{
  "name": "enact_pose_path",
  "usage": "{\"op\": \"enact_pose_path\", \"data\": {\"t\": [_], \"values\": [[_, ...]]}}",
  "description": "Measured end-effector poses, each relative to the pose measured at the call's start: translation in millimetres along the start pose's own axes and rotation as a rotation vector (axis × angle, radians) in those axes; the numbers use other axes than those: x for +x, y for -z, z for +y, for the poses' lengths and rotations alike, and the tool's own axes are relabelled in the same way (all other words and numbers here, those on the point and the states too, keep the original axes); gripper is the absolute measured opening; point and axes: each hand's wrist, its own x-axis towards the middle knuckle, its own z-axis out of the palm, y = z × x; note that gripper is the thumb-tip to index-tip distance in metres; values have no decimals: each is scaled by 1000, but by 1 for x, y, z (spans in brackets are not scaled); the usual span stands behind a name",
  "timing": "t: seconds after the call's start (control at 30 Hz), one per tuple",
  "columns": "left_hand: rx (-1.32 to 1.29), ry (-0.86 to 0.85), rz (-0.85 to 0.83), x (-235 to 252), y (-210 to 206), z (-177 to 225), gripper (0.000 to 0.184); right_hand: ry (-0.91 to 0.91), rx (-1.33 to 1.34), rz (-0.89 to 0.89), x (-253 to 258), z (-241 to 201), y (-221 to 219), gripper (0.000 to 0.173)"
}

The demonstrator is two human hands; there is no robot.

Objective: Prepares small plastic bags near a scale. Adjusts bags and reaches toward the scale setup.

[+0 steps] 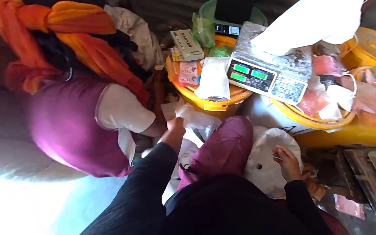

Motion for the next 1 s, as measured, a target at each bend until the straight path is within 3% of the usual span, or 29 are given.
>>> {"op": "enact_pose_path", "data": {"t": [0.07, 0.17, 0.27, 0.33, 0.47, 0.57, 0.73, 0.9, 1.0], "values": [[93, 185, -11, -4, -5, -10, 43, -36, 40, 49, -2, 4, 1, 30], [126, 231, -342, -33, -49, -7, 36, -57, 68, 60, -6, 4, -1, 30], [424, 29, -713, -49, -100, 12, 32, -43, 68, 52, -14, 1, 2, 29], [555, -138, -872, -52, -121, 27, 28, -35, 76, 66, -19, -1, 9, 28], [839, -486, -1134, -70, -117, 54, 49, -74, 101, 122, -25, 6, 19, 28], [943, -623, -1143, -83, -111, 64, 46, -143, 128, 133, -27, 21, 16, 27], [1291, -716, -885, -96, -106, 58, 54, -159, 133, 115, -30, 15, 2, 27], [1442, -953, -938, -109, -103, 59, 48, -150, 114, 62, -24, 18, 3, 27], [1518, -893, -879, -114, -98, 61, 49, -154, 108, 68, -20, 17, 2, 28]]}}
